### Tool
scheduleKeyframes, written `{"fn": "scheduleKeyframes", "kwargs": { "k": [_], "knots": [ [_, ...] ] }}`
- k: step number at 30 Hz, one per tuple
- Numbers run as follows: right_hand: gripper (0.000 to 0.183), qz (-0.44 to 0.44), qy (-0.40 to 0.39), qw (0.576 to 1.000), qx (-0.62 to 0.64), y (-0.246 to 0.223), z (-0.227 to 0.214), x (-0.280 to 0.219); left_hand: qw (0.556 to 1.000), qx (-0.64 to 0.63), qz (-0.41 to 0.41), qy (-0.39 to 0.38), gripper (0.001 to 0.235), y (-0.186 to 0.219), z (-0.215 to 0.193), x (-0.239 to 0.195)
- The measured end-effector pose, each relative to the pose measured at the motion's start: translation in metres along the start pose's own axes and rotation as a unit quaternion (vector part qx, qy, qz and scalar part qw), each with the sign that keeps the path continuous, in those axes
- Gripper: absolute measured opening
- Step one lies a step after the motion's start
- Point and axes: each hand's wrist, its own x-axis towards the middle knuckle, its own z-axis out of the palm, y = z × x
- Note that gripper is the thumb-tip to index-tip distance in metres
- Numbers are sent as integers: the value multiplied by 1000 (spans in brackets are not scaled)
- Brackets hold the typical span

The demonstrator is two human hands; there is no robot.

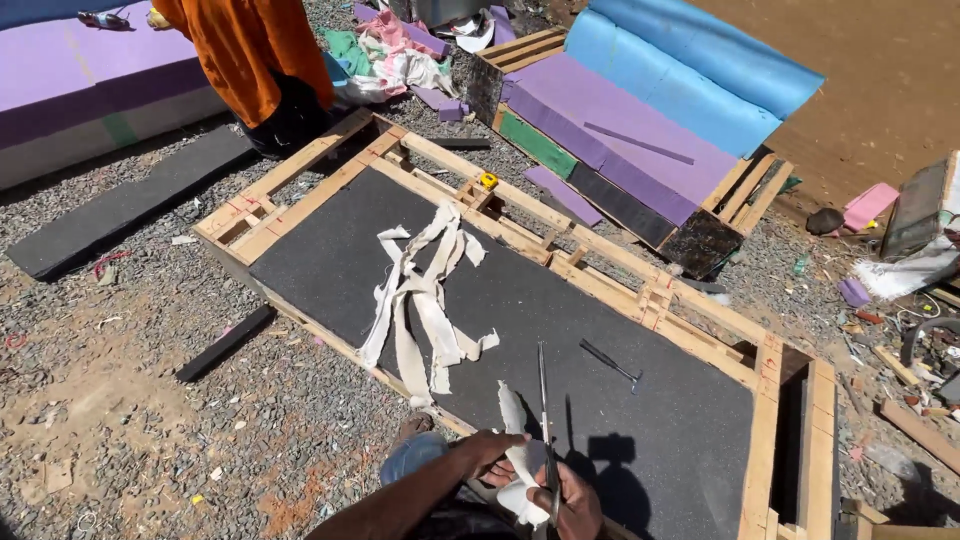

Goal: Cutting long strips of white fabric using large scissors on a workbench

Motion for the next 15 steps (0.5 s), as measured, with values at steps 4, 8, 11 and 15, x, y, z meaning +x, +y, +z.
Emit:
{"fn": "scheduleKeyframes", "kwargs": {
  "k": [4,8,11,15],
  "knots": [
    [26,-119,-36,989,77,-23,12,-1,999,20,-28,0,58,-3,-22,45],
    [19,-131,-31,983,125,-39,30,3,998,42,-21,28,16,-10,-44,79],
    [24,-53,-10,990,127,-43,41,9,996,-8,28,89,15,10,-67,81],
    [28,98,39,984,-146,-84,38,9,991,-17,31,130,77,51,-94,85]
  ]
}}
